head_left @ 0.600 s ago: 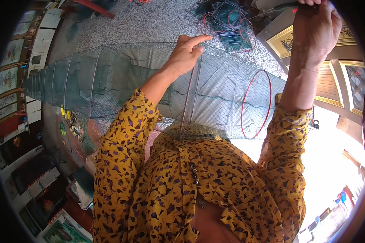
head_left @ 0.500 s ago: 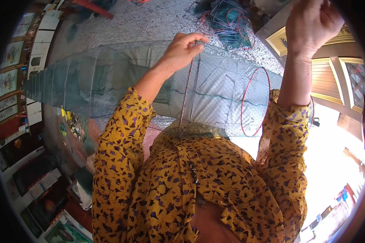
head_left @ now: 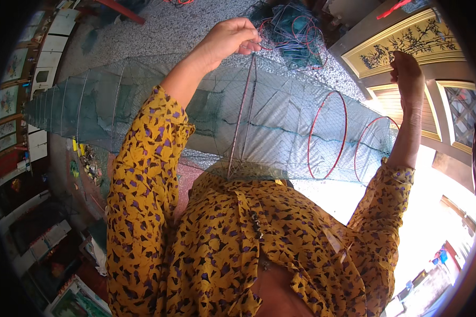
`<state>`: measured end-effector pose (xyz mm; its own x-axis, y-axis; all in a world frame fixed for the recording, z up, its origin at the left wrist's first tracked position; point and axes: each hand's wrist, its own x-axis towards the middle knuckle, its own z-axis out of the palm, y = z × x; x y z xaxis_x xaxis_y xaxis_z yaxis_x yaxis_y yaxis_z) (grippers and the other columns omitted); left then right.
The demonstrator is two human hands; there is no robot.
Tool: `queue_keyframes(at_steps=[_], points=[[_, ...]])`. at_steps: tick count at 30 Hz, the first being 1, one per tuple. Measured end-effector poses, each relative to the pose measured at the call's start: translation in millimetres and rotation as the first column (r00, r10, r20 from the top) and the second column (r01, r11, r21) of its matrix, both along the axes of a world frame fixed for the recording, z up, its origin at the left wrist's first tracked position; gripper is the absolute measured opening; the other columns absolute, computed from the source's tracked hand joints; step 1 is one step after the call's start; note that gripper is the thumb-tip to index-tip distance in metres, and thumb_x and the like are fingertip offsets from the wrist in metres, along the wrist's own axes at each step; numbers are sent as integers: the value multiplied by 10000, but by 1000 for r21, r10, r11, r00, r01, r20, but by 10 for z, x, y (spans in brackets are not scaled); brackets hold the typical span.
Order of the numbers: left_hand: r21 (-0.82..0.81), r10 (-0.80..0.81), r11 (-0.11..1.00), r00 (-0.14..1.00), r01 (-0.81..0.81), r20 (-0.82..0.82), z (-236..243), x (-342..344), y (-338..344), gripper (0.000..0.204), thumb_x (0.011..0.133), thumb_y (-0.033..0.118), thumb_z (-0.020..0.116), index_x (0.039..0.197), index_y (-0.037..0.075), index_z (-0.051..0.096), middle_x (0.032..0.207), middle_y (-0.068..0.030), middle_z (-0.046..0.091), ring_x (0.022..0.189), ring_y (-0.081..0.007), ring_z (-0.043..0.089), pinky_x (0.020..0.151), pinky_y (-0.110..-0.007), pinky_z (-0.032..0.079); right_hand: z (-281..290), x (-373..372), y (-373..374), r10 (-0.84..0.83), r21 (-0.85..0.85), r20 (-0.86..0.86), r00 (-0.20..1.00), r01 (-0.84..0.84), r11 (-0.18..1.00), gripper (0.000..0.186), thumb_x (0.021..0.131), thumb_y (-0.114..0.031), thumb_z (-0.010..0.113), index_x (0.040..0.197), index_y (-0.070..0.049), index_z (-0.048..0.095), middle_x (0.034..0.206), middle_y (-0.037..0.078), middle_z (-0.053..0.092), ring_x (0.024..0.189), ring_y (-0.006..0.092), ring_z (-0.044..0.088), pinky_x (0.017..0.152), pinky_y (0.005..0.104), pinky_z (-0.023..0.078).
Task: The person ties knots along the frame of a long green mesh fishing net by hand, then walks across the room to pick up a yellow basin and a plastic bag from the floor.
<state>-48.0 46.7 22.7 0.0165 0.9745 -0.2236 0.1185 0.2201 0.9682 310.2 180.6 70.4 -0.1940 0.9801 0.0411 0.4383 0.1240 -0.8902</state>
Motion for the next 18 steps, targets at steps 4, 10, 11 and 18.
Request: queue_keyframes(at_steps=[4, 10, 11, 18], points=[[-58, 67, 996, 995, -71, -72, -49, -172, 70, 164, 921, 222, 485, 923, 85, 575, 899, -29, 613, 797, -110, 624, 605, -186, 450, -62, -255, -313, 218, 82, -306, 927, -202, 976, 155, 858, -125, 600, 988, -42, 612, 725, 8, 573, 653, 61, 522, 567, 191, 438], [-102, 7, 995, 992, -20, -127, -146, -357, 196, 166, 917, 241, 499, 906, 97, 579, 834, 9, 594, 631, -43, 508, 514, -169, 379, -143, -1207, -951, 510, 225, 223, 831, -553, 802, 76, 792, -112, 617, 840, -100, 675, 859, 61, 608, 744, 224, 605, 669, 314, 487], [-109, -5, 994, 988, -12, -154, -159, -346, 197, 163, 914, 243, 504, 899, 100, 581, 821, 16, 590, 621, -38, 486, 514, -169, 375, -258, -1312, -959, 493, 156, 272, 826, -544, 825, 85, 780, -131, 616, 834, -118, 681, 900, 73, 609, 782, 254, 610, 700, 352, 490], [-141, -71, 989, 989, 53, -128, -294, -344, 100, 144, 907, 220, 518, 857, 107, 591, 770, 37, 583, 650, -38, 452, 583, -177, 388, -502, -1726, -983, 403, 16, 478, 780, -467, 884, 118, 781, -209, 598, 833, -138, 676, 955, 75, 610, 884, 272, 605, 774, 374, 478]])
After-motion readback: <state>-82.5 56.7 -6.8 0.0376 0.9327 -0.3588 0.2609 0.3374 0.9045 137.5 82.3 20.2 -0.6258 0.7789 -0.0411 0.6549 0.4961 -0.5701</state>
